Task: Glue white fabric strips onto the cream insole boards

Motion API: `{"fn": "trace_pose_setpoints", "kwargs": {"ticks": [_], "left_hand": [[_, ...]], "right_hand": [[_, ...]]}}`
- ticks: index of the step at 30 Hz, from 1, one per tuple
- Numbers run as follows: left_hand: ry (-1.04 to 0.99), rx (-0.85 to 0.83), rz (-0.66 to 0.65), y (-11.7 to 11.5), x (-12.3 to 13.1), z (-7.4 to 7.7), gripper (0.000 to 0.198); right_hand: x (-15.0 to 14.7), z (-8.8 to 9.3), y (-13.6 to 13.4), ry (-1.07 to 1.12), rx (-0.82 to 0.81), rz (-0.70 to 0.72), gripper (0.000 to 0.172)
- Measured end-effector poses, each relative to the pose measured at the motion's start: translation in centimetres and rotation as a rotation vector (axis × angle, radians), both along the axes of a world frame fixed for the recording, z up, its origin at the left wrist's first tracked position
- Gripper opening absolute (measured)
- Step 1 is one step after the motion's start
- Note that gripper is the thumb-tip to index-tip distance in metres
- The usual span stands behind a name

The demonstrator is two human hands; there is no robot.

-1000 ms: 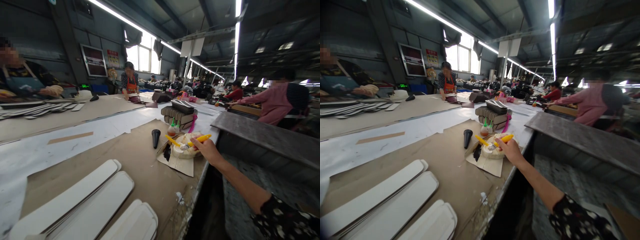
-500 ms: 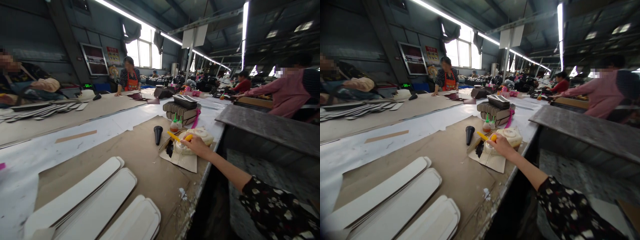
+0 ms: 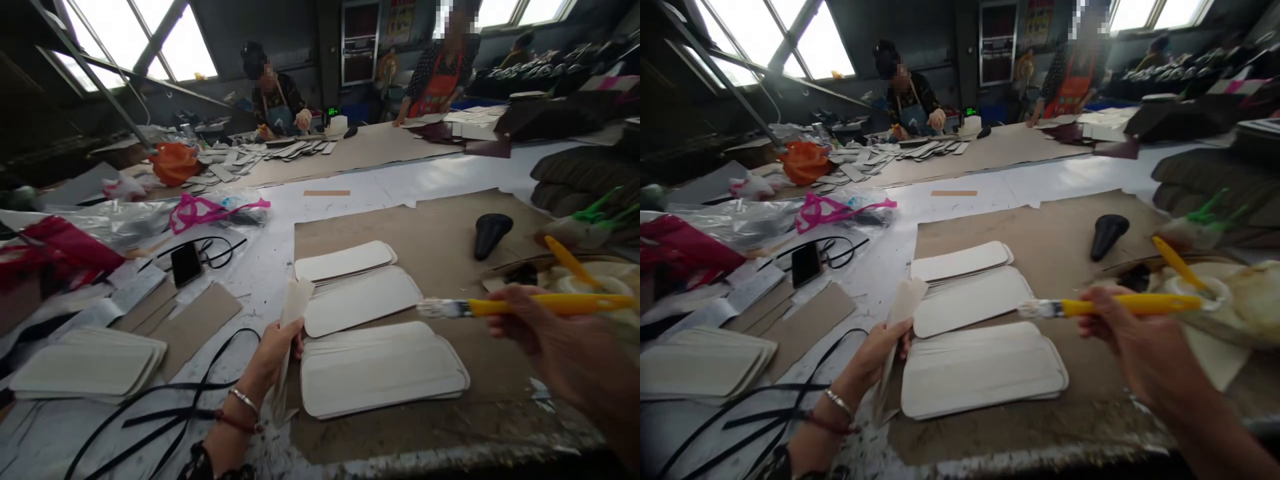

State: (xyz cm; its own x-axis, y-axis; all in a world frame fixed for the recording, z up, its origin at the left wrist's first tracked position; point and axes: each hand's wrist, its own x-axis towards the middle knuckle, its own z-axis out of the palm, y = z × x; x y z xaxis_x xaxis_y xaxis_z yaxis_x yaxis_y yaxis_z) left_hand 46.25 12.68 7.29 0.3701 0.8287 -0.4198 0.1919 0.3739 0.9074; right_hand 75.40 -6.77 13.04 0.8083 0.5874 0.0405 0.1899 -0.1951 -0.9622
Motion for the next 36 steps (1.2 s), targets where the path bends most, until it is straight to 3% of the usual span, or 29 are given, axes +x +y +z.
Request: {"fn": "trace_pose_setpoints", "kwargs": {"ticks": [2,5,11,18,26,30,33,36], "left_hand": [[-0.017,-0.021,-0.007,-0.1,-0.1,0.0,0.037],[-0.034,-0.065,-0.008,-0.1,-0.2,-0.2,0.039],[-0.061,-0.110,0.019,0.4,-0.2,-0.5,0.037],[-0.044,-0.071,0.045,0.3,-0.1,-1.1,0.030],[-0.025,-0.019,0.018,0.0,-0.2,-0.3,0.037],[0.007,-0.033,0.027,0.0,-0.4,-0.3,0.037],[0.022,-0.040,0.033,-0.1,-0.5,-0.6,0.038],[0.049,-0.013,0.002,-0.1,-0.4,-0.8,0.040]], "right_hand": [[-5.3,0.0,3.9,0.218,0.096,0.143,0.046],[-10.7,-0.8,8.5,0.298,0.143,0.327,0.039],[-13.6,-3.0,12.0,0.314,0.109,0.403,0.037],[-12.8,-2.9,12.0,0.131,-0.005,0.336,0.039],[-5.8,-2.8,8.8,-0.424,-0.151,0.077,0.034],[-3.6,-2.7,7.9,-0.779,-0.112,0.008,0.032],[-3.7,-2.8,7.8,-0.947,-0.061,0.041,0.025],[-5.8,-3.1,8.0,-0.950,-0.027,0.122,0.016]]}}
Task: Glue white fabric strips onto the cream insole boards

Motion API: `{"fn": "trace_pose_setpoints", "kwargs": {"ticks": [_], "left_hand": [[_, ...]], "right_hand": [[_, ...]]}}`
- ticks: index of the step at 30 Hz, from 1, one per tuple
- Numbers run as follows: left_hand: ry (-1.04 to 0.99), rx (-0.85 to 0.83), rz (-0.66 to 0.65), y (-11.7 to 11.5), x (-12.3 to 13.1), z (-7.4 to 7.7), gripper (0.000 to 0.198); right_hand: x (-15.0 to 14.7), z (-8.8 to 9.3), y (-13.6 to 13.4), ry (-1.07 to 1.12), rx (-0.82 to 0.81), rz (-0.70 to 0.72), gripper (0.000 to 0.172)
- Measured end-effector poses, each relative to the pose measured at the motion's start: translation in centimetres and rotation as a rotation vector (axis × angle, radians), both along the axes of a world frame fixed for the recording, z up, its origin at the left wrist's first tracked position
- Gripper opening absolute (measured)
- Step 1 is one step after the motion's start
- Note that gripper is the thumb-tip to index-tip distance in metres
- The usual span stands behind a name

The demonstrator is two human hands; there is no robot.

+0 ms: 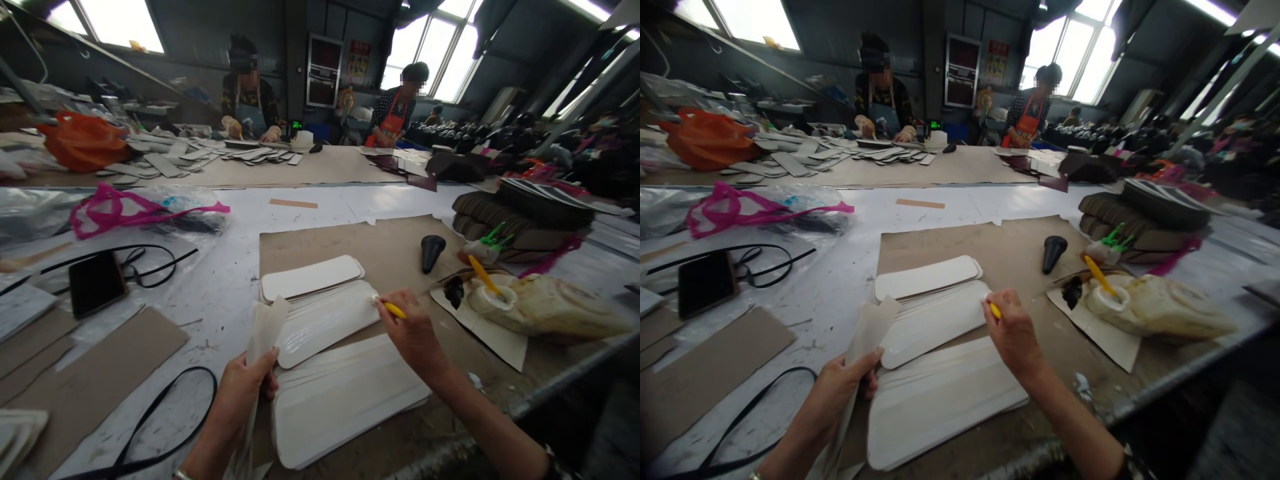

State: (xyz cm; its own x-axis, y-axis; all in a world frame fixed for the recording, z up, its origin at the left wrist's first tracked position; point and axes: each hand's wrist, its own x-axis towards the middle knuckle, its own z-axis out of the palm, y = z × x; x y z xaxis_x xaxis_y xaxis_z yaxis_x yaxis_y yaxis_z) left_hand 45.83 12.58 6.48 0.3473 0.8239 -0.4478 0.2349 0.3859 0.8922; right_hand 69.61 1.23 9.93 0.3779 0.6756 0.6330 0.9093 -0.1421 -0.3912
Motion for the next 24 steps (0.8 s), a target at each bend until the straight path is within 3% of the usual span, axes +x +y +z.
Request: {"fn": "trace_pose_setpoints", "kwargs": {"ticks": [5,8,10,13,16,20,24], "left_hand": [[0.148,0.126,-0.028,0.4,-0.1,0.7,0.041],[0.191,0.209,0.070,0.3,-0.8,2.3,0.039],[0.032,0.162,0.122,-0.4,-1.5,4.0,0.037],[-0.308,-0.029,0.034,-2.5,-2.0,6.7,0.035],[-0.447,-0.168,-0.013,-4.8,-1.4,8.2,0.035],[-0.493,-0.176,0.030,-7.0,-0.4,8.1,0.035],[-0.481,-0.133,0.115,-8.3,0.5,7.2,0.035]], "right_hand": [[-5.8,0.8,0.5,0.306,0.049,0.299,0.008],[-7.9,2.3,0.2,0.432,0.067,0.406,0.012],[-8.3,3.3,-0.3,0.507,0.025,0.444,0.019],[-8.4,4.3,-0.2,0.688,-0.091,0.452,0.030],[-9.2,4.9,0.7,0.901,-0.172,0.473,0.036],[-11.2,5.5,1.3,1.172,-0.220,0.570,0.034],[-12.2,5.1,0.9,1.249,-0.177,0.534,0.032]]}}
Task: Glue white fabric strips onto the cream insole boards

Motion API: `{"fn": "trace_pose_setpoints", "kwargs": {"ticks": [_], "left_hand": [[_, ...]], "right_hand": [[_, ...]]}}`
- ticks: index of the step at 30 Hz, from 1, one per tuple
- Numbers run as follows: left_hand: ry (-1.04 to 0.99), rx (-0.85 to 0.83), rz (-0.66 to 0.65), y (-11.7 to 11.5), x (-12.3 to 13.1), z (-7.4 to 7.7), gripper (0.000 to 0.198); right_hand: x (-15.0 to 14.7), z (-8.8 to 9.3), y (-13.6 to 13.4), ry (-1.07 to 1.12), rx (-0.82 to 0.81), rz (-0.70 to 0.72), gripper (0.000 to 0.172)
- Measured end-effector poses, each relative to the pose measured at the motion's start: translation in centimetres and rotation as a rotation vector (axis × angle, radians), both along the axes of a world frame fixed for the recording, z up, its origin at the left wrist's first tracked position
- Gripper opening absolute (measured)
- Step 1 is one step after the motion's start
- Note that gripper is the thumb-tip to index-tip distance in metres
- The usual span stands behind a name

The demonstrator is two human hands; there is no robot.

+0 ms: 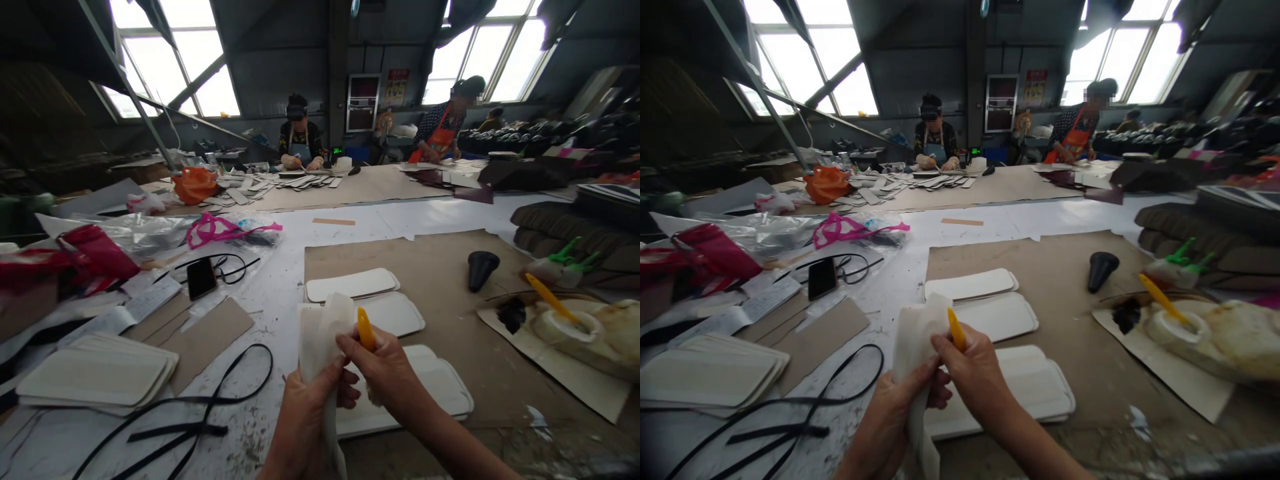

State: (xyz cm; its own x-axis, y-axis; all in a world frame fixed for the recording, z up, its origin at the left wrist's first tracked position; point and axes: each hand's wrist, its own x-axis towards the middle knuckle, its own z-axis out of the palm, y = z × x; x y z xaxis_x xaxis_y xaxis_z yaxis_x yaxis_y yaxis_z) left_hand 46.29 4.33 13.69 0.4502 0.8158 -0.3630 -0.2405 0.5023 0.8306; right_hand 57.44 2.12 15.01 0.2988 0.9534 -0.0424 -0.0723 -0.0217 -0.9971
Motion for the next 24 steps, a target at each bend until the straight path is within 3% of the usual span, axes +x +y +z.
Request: {"fn": "trace_pose_setpoints", "kwargs": {"ticks": [4,8,10,12,15,17,19,21,24], "left_hand": [[0.059,0.044,0.074,-0.7,0.5,-0.6,0.035],[0.099,0.052,0.094,-1.3,0.4,-1.0,0.038],[0.113,0.022,0.098,-1.9,0.3,-1.3,0.040],[0.131,-0.028,0.100,-2.8,0.0,-1.8,0.042],[0.141,-0.104,0.053,-4.0,-0.8,-3.1,0.046],[0.196,-0.080,-0.001,-4.2,-1.7,-3.9,0.047],[0.265,-0.042,0.015,-3.5,-2.9,-4.3,0.047],[0.262,-0.046,0.132,-1.8,-3.9,-4.2,0.041],[0.156,-0.113,0.254,1.9,-4.2,-3.6,0.045]], "right_hand": [[0.3,-1.0,-0.6,-0.125,-0.037,-0.041,0.035],[1.4,-1.3,-0.6,-0.458,0.017,-0.258,0.038],[2.0,-1.0,-0.5,-0.359,-0.007,-0.345,0.036],[2.6,-0.3,-0.6,-0.082,-0.051,-0.374,0.036],[3.6,1.1,-1.0,0.264,-0.065,-0.293,0.041],[4.8,2.3,-1.4,0.289,-0.040,-0.226,0.039],[6.6,3.4,-1.4,0.158,-0.006,-0.222,0.036],[8.7,3.9,-0.8,-0.104,-0.046,-0.193,0.034],[10.6,3.4,1.4,-0.528,-0.232,0.128,0.033]]}}
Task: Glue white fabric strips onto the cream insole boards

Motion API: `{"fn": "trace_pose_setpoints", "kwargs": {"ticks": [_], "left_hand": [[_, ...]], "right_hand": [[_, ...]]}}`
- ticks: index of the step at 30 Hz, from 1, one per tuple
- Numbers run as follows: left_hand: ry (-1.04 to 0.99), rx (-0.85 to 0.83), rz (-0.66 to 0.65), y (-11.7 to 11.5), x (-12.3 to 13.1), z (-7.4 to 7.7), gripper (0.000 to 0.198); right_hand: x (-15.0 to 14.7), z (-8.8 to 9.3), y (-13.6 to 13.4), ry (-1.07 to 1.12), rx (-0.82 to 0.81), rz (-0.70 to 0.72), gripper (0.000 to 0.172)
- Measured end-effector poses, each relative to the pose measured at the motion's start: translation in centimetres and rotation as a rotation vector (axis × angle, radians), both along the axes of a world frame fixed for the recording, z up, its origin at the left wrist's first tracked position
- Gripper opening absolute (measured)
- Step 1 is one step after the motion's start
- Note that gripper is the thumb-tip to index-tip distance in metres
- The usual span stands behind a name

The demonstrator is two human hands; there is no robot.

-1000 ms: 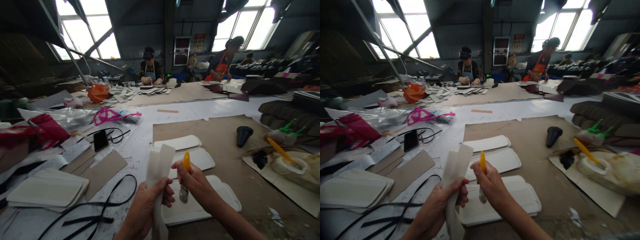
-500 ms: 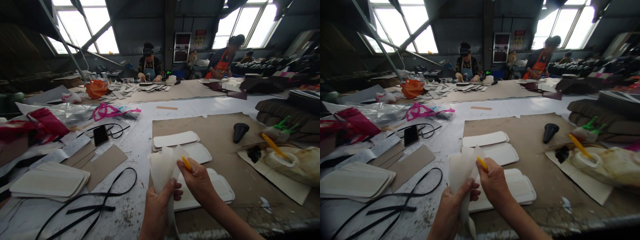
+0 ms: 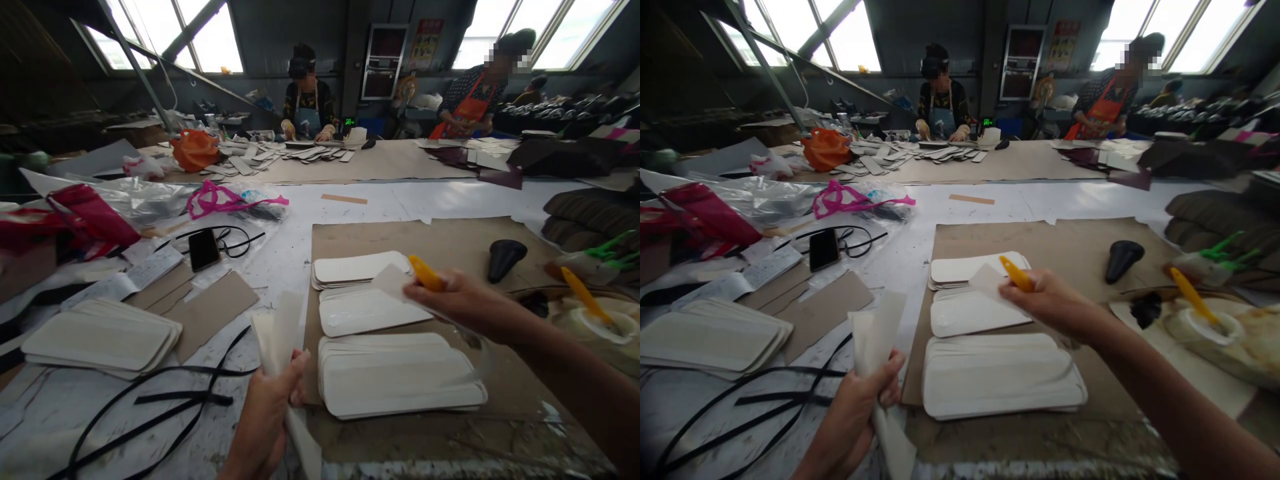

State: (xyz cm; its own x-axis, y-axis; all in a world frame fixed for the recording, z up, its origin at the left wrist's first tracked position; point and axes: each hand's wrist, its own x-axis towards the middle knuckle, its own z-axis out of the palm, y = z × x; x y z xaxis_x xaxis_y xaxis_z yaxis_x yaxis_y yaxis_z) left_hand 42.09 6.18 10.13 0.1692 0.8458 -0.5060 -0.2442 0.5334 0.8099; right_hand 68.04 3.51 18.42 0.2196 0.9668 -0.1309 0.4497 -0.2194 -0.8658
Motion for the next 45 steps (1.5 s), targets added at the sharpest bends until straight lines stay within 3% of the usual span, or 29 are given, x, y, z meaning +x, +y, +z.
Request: {"fn": "trace_pose_setpoints", "kwargs": {"ticks": [2,4,8,12,26,31,35,38,41,45], "left_hand": [[-0.008,-0.015,-0.032,2.4,0.7,0.2,0.051],[0.011,-0.014,-0.098,4.2,1.8,0.0,0.051],[0.046,-0.039,-0.239,6.0,3.4,-1.1,0.039],[0.084,-0.064,-0.312,6.7,3.9,-2.0,0.030],[0.167,-0.073,-0.344,7.3,4.8,-2.1,0.032],[0.249,-0.007,-0.306,7.3,5.4,-2.7,0.028],[0.270,0.028,-0.323,7.0,5.3,-2.6,0.031],[0.277,0.040,-0.334,6.8,5.2,-2.3,0.036],[0.293,0.053,-0.350,6.6,5.1,-2.3,0.038],[0.352,0.072,-0.377,6.6,5.2,-2.5,0.042]], "right_hand": [[-0.1,-1.0,2.0,-0.161,-0.166,0.251,0.034],[-1.1,-2.1,4.0,-0.285,-0.280,0.408,0.033],[-3.4,-3.7,7.3,-0.503,-0.402,0.554,0.024],[-4.2,-4.6,9.1,-0.621,-0.431,0.607,0.020],[-4.5,-5.5,10.3,-0.745,-0.437,0.628,0.029],[-4.8,-4.8,9.9,-0.768,-0.442,0.622,0.030],[-0.7,-3.6,7.4,-0.806,-0.475,0.555,0.023],[4.3,-3.3,4.4,-0.782,-0.503,0.379,0.020],[7.8,-4.0,2.0,-0.742,-0.490,0.223,0.023],[8.3,-5.7,1.4,-0.805,-0.464,0.127,0.024]]}}
